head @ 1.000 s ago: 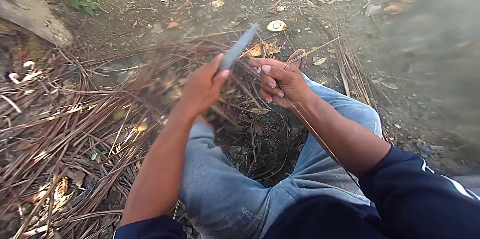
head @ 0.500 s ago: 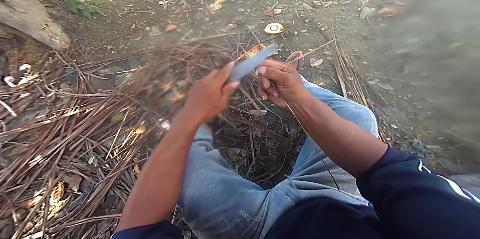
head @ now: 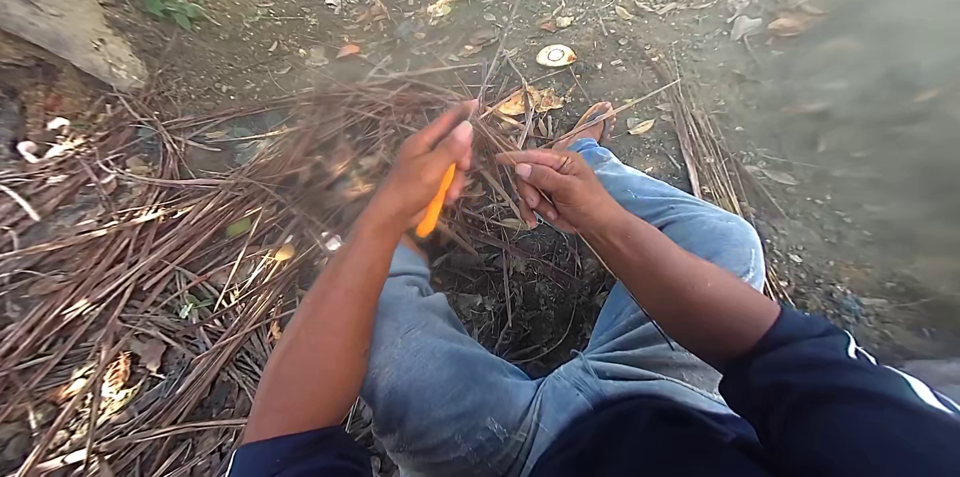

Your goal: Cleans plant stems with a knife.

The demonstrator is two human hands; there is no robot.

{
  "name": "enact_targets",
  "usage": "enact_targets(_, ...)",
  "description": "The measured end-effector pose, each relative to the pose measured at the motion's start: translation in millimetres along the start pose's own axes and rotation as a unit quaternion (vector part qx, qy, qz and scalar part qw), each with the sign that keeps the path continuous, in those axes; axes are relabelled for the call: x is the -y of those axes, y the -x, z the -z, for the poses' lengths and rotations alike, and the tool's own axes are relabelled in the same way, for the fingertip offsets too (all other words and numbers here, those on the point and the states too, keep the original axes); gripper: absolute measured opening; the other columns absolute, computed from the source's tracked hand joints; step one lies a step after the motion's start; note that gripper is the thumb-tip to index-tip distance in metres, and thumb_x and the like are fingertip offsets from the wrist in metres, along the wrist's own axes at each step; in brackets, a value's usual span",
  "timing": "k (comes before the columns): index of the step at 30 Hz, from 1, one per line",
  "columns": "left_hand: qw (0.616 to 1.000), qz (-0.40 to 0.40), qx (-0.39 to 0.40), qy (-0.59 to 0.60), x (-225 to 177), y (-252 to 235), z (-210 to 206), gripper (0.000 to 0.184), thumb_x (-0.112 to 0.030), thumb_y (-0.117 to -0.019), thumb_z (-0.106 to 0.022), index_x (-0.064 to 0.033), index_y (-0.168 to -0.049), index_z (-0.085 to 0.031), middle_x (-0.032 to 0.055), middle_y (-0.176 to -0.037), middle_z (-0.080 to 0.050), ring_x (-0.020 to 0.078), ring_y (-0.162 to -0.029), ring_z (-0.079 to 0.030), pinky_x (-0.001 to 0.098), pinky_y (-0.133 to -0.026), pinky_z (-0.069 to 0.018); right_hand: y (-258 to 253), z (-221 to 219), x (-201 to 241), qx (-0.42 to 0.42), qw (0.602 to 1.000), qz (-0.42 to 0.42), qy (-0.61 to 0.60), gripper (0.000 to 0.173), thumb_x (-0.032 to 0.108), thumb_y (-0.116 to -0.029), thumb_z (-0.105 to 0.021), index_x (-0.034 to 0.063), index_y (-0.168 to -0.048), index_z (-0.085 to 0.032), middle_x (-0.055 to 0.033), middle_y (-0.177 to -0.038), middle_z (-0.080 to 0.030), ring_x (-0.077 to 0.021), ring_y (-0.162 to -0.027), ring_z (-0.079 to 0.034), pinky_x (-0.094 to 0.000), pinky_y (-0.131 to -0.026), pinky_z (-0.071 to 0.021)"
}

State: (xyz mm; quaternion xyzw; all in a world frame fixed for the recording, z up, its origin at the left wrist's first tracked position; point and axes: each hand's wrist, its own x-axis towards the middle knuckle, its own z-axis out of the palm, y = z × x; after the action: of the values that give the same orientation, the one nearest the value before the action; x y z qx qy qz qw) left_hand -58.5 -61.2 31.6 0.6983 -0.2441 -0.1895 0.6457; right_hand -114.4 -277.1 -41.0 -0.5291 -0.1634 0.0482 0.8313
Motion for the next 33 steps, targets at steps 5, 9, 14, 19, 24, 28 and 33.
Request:
enact_targets(5,0.898,-0.106,-0.016,-0.426,14,5,-8,0.049,-0.033,-0.1064,-0.054,-0.0064,-0.148,-0.053,0.0141,-0.106,-0.07,0.0241,-0.086,-0.068,0.0468,-0.079,-0.0578,-2,3,-1,-0.017,1.0,0.021,0.005,0.026,0.012,-0.1066,-0.045,0.0017,-0.113,-0.068,0.0006,-0.056,-0.055,-0.0057,-0.041,-0.051,-0.0224,-0.043,-0.0518)
enact_targets(9,0.881,-0.11,-0.043,-0.458,18,1,14,0.051,-0.036,-0.108,-0.048,-0.0068,-0.15,-0.052,0.0194,-0.118,-0.069,0.0317,-0.103,-0.069,0.0543,-0.091,-0.0545,-2,11,4,-0.008,1.0,0.015,0.014,0.033,0.016,-0.1076,-0.045,0.0031,-0.131,-0.065,-0.0006,-0.054,-0.05,-0.0059,-0.038,-0.047,-0.0214,-0.041,-0.0486)
enact_targets(14,0.891,-0.13,-0.032,-0.434,17,9,10,0.048,-0.032,-0.1077,-0.049,-0.0042,-0.147,-0.054,0.0168,-0.114,-0.07,0.0251,-0.099,-0.069,0.0457,-0.09,-0.0559,-3,15,6,0.005,1.0,0.015,0.007,0.036,0.015,-0.1071,-0.044,0.0023,-0.137,-0.061,0.0005,-0.053,-0.047,-0.005,-0.038,-0.045,-0.021,-0.041,-0.0477)
enact_targets(19,0.908,0.002,-0.112,-0.403,13,0,33,0.047,-0.036,-0.1103,-0.044,-0.0117,-0.15,-0.051,0.0173,-0.112,-0.069,0.0263,-0.09,-0.067,0.0501,-0.081,-0.0534,1,13,15,0.002,1.0,-0.003,-0.03,0.036,0.014,-0.1066,-0.043,-0.0005,-0.133,-0.063,0.0019,-0.054,-0.049,-0.0054,-0.039,-0.046,-0.023,-0.041,-0.0493)
enact_targets(24,0.887,-0.121,-0.027,-0.444,19,6,5,0.048,-0.033,-0.1077,-0.049,-0.0042,-0.146,-0.055,0.0149,-0.114,-0.07,0.0239,-0.096,-0.069,0.0461,-0.087,-0.057,-1,10,4,0.002,0.996,-0.013,-0.093,0.032,0.021,-0.1092,-0.043,0.0041,-0.126,-0.065,0.0006,-0.054,-0.048,-0.0053,-0.038,-0.045,-0.0221,-0.041,-0.0488)
enact_targets(28,0.887,-0.097,-0.051,-0.448,20,0,19,0.049,-0.034,-0.1081,-0.049,-0.0052,-0.148,-0.053,0.0195,-0.117,-0.069,0.0307,-0.102,-0.069,0.0525,-0.091,-0.0547,-1,9,2,0.01,0.996,-0.012,-0.091,0.036,0.022,-0.1095,-0.042,0.0051,-0.133,-0.063,0.0,-0.055,-0.048,-0.005,-0.037,-0.045,-0.0213,-0.04,-0.048)
enact_targets(33,0.866,-0.132,-0.028,-0.482,23,7,5,0.049,-0.036,-0.1079,-0.048,-0.0046,-0.145,-0.055,0.0158,-0.112,-0.069,0.028,-0.095,-0.069,0.0495,-0.085,-0.0575,-3,9,2,0.006,0.995,-0.007,-0.094,0.03,0.02,-0.1088,-0.043,0.0044,-0.12,-0.066,-0.0007,-0.055,-0.05,-0.0057,-0.038,-0.046,-0.0221,-0.041,-0.0494)
